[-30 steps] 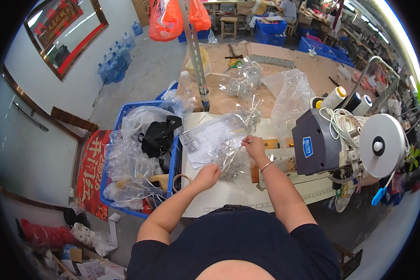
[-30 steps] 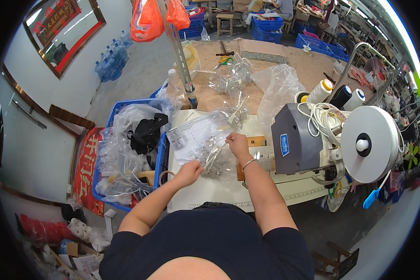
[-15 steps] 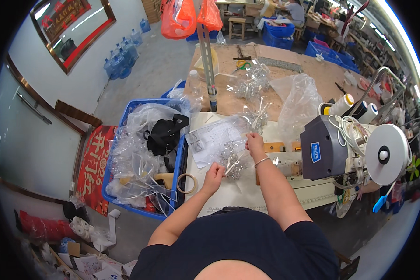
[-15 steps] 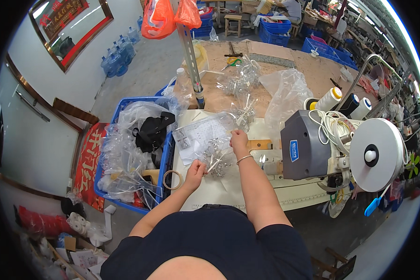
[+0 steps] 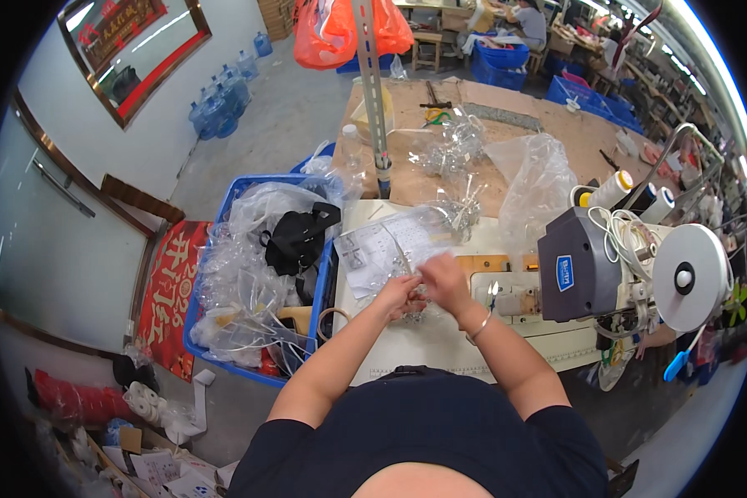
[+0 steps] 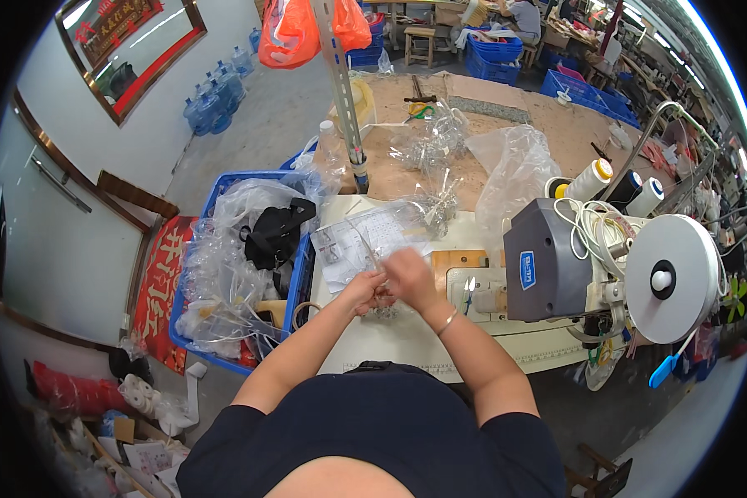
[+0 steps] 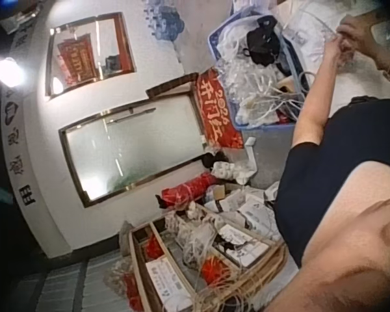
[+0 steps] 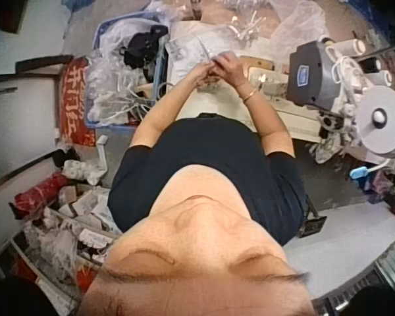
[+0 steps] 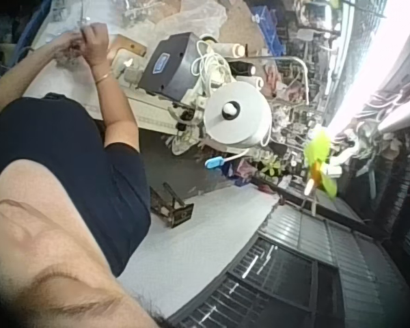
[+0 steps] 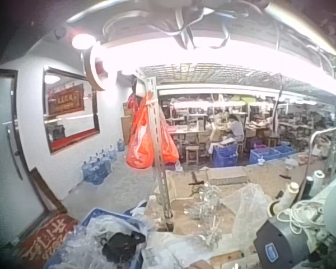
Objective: The person sews small transparent decorative items using a sewing machine, then trims excess thread with scissors. They handle multiple items one at a time, placing finished pieces into a blue bin and occasionally inspecting them.
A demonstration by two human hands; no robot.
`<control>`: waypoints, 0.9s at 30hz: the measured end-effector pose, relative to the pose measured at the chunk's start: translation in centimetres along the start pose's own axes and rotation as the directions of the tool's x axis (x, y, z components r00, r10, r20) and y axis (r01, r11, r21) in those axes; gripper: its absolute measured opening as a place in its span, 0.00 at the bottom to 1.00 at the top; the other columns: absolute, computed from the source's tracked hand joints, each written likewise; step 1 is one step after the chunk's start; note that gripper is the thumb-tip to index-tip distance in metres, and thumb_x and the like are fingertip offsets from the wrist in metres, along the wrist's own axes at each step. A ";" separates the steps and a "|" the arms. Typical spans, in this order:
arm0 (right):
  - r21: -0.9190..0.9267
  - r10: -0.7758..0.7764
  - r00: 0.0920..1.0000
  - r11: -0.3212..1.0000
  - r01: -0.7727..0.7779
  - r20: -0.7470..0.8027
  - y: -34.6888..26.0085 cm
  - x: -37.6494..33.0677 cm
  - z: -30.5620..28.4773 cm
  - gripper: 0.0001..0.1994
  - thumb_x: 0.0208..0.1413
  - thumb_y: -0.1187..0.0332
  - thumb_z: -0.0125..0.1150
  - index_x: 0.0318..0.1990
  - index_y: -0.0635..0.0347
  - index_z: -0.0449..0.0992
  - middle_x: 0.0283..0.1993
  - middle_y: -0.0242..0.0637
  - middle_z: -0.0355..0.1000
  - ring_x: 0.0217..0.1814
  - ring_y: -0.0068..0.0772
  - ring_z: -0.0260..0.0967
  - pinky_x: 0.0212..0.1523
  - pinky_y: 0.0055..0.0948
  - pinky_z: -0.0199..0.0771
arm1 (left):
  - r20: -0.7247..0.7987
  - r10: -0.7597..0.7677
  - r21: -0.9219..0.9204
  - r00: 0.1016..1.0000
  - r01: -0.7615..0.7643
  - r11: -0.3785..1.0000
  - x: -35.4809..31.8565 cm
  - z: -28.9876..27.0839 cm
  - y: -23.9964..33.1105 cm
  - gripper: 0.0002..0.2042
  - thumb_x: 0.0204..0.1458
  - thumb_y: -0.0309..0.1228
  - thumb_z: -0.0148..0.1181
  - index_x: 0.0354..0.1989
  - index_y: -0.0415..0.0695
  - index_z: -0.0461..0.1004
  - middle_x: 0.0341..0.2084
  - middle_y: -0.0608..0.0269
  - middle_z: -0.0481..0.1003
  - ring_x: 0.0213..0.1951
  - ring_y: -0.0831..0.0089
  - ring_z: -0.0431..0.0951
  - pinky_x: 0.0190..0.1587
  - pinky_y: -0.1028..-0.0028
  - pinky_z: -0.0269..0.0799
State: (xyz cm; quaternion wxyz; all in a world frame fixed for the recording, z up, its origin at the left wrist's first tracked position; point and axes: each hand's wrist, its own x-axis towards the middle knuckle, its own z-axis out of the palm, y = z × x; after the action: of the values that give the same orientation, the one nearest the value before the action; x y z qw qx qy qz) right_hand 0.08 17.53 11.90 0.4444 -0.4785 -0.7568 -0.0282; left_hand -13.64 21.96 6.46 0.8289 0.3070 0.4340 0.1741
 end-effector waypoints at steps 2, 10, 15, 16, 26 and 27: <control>-0.012 -0.205 0.947 0.977 0.215 0.248 -0.4 -3.5 -0.4 0.09 0.42 0.72 0.60 0.34 0.55 0.73 0.36 0.31 0.67 0.39 0.35 0.66 0.39 0.34 0.68 | 0.092 -0.011 -0.103 0.996 0.021 0.994 0.8 -0.5 -0.1 0.11 0.59 0.32 0.48 0.44 0.40 0.72 0.27 0.65 0.75 0.26 0.72 0.75 0.28 0.68 0.75; -0.157 -0.395 0.779 0.838 0.523 0.487 0.7 -2.3 -1.2 0.06 0.47 0.66 0.54 0.33 0.52 0.73 0.48 0.31 0.63 0.50 0.30 0.62 0.45 0.27 0.64 | 0.199 -0.066 -0.061 0.978 0.079 0.995 1.6 -0.9 0.2 0.12 0.61 0.32 0.44 0.45 0.41 0.72 0.34 0.60 0.75 0.36 0.69 0.77 0.34 0.67 0.78; -0.171 -0.490 0.723 0.759 0.629 0.487 0.0 -1.6 -2.8 0.07 0.47 0.65 0.54 0.33 0.50 0.74 0.50 0.30 0.62 0.56 0.30 0.59 0.50 0.29 0.62 | 0.132 0.035 0.115 0.991 -0.050 0.992 1.3 -1.5 0.6 0.13 0.61 0.33 0.45 0.46 0.40 0.72 0.36 0.59 0.76 0.36 0.69 0.78 0.38 0.71 0.76; -0.214 -0.389 0.772 0.809 0.548 0.503 0.0 -2.3 -2.7 0.07 0.48 0.69 0.54 0.35 0.52 0.75 0.49 0.33 0.63 0.55 0.32 0.62 0.50 0.31 0.65 | 0.074 0.106 0.219 0.992 -0.120 0.968 0.7 -1.4 0.7 0.12 0.61 0.32 0.46 0.46 0.40 0.72 0.36 0.59 0.77 0.36 0.69 0.78 0.39 0.72 0.75; 0.456 0.644 0.610 0.417 -0.786 0.462 1.7 -5.4 2.2 0.09 0.53 0.71 0.60 0.40 0.64 0.77 0.29 0.34 0.75 0.31 0.22 0.70 0.35 0.23 0.71 | 0.328 0.622 0.642 0.711 -0.651 0.405 -0.8 -1.1 -0.8 0.13 0.54 0.25 0.50 0.46 0.48 0.78 0.25 0.62 0.72 0.28 0.73 0.71 0.34 0.74 0.66; 0.465 0.643 0.630 0.438 -0.769 0.436 2.5 -6.8 3.0 0.09 0.53 0.71 0.60 0.40 0.64 0.77 0.30 0.34 0.75 0.31 0.22 0.70 0.35 0.23 0.71 | 0.389 0.615 0.653 0.686 -0.676 0.341 -0.8 -1.2 -0.5 0.13 0.54 0.26 0.50 0.45 0.49 0.78 0.24 0.63 0.70 0.27 0.74 0.69 0.33 0.75 0.64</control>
State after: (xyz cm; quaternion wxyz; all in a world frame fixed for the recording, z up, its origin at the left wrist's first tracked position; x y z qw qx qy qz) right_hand 0.99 15.59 4.37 0.4677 -0.5789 -0.4892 0.4547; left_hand -15.08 21.52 6.11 0.4972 0.7745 0.2759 0.2772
